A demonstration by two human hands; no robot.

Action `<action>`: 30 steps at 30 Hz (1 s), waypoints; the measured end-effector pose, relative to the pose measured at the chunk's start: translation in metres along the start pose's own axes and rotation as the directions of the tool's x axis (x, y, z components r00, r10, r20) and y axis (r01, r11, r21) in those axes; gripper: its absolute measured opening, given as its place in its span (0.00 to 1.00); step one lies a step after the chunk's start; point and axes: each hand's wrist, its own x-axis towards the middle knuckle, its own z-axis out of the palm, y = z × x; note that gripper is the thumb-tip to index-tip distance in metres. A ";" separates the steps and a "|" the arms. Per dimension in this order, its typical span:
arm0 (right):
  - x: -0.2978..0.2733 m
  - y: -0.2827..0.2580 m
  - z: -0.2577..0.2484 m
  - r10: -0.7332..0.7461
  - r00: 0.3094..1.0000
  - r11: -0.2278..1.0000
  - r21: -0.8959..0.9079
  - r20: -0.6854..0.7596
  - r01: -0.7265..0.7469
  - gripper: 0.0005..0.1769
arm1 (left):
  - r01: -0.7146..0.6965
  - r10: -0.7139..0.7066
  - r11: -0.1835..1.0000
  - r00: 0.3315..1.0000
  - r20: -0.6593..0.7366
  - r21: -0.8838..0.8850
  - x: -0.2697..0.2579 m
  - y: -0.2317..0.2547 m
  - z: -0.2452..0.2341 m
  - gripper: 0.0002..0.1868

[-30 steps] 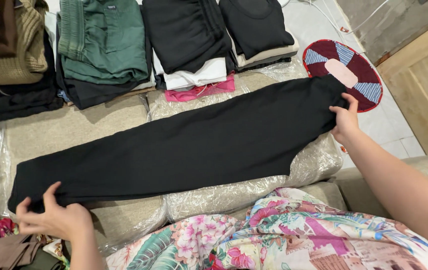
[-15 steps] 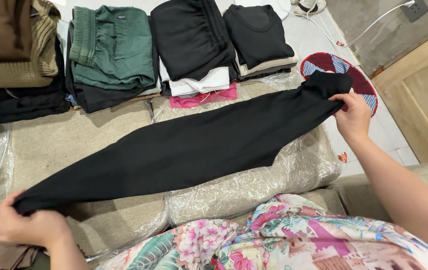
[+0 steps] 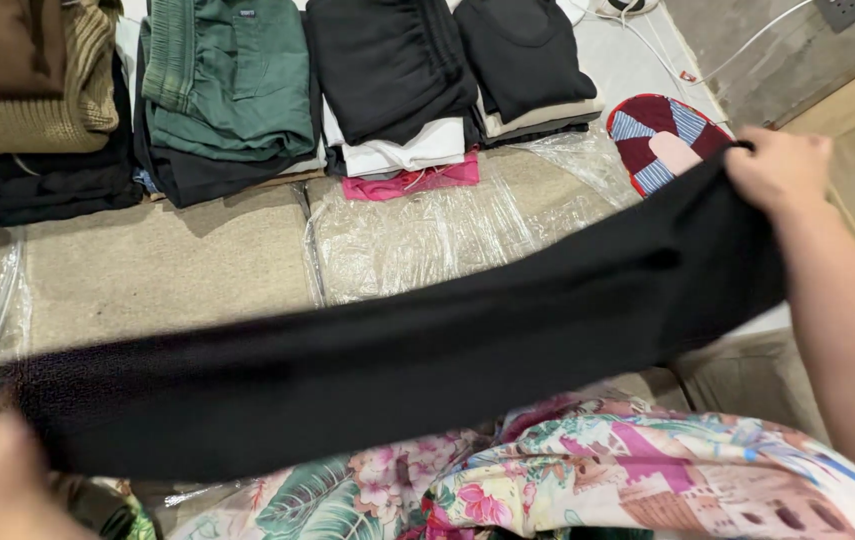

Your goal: The person folds a pink and blue patterned top, a pair of black pants, a pair of blue shorts, and a brown garment by hand on a flat surface.

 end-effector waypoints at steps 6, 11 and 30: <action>-0.026 -0.114 0.019 -0.138 0.988 0.989 -0.041 0.066 0.141 0.23 | 0.086 -0.109 0.992 0.960 0.257 0.097 -0.037 -0.046 0.088 0.45; -0.052 -0.192 0.030 -0.072 0.678 0.819 0.431 0.731 -0.377 0.29 | 0.227 -0.253 0.960 0.954 0.160 0.162 -0.059 -0.100 0.134 0.50; -0.143 -0.331 -0.027 -0.878 0.206 0.470 0.694 0.432 0.546 0.30 | 0.648 -0.423 0.279 0.745 0.515 -0.708 0.009 -0.030 0.034 0.09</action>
